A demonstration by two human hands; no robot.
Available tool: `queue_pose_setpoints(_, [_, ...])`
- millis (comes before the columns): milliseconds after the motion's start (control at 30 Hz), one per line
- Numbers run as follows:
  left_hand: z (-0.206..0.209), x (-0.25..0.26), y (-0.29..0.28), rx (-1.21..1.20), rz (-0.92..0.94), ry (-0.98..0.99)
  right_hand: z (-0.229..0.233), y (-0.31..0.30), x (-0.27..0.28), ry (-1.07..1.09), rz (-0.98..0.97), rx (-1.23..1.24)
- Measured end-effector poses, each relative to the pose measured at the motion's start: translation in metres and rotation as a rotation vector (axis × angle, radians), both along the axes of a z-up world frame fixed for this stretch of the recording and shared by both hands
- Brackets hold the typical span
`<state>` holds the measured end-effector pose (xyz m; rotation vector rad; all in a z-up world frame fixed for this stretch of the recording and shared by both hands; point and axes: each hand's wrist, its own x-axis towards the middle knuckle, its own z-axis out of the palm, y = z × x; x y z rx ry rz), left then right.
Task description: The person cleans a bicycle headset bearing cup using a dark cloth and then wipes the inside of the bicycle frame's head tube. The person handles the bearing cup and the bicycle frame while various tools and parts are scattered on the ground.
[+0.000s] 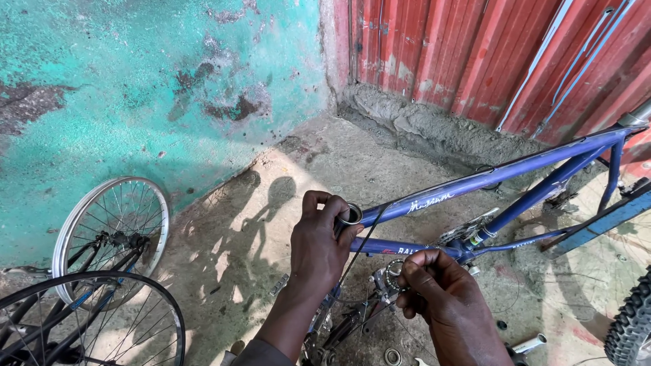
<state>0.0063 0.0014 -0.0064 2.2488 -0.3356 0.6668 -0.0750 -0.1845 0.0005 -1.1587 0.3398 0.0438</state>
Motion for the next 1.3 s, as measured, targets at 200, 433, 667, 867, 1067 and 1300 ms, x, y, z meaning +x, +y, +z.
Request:
queue_pose_setpoints(200, [-0.001,-0.002,-0.012,-0.214,0.071,0.174,-0.003,0.0,0.0,-0.008,-0.004,-0.019])
queue_pose_setpoints(433, [-0.003,-0.005,-0.012,-0.254,0.042,0.072,-0.005,0.002,0.001,-0.048,0.004,-0.01])
queue_pose_setpoints(667, [-0.003,-0.004,0.0,-0.128,-0.009,-0.028,-0.005,0.003,0.0,-0.029,-0.004,-0.04])
queue_pose_setpoints(867, [-0.002,-0.006,0.0,-0.038,-0.038,-0.067,-0.001,0.006,-0.001,0.015,-0.001,-0.052])
queue_pose_setpoints(1067, [-0.006,-0.005,-0.001,0.041,-0.05,-0.066,-0.012,0.005,0.0,-0.04,0.006,-0.038])
queue_pose_setpoints(1300, [-0.004,-0.006,-0.003,0.003,0.036,-0.031,-0.012,0.003,0.0,-0.044,0.014,-0.057])
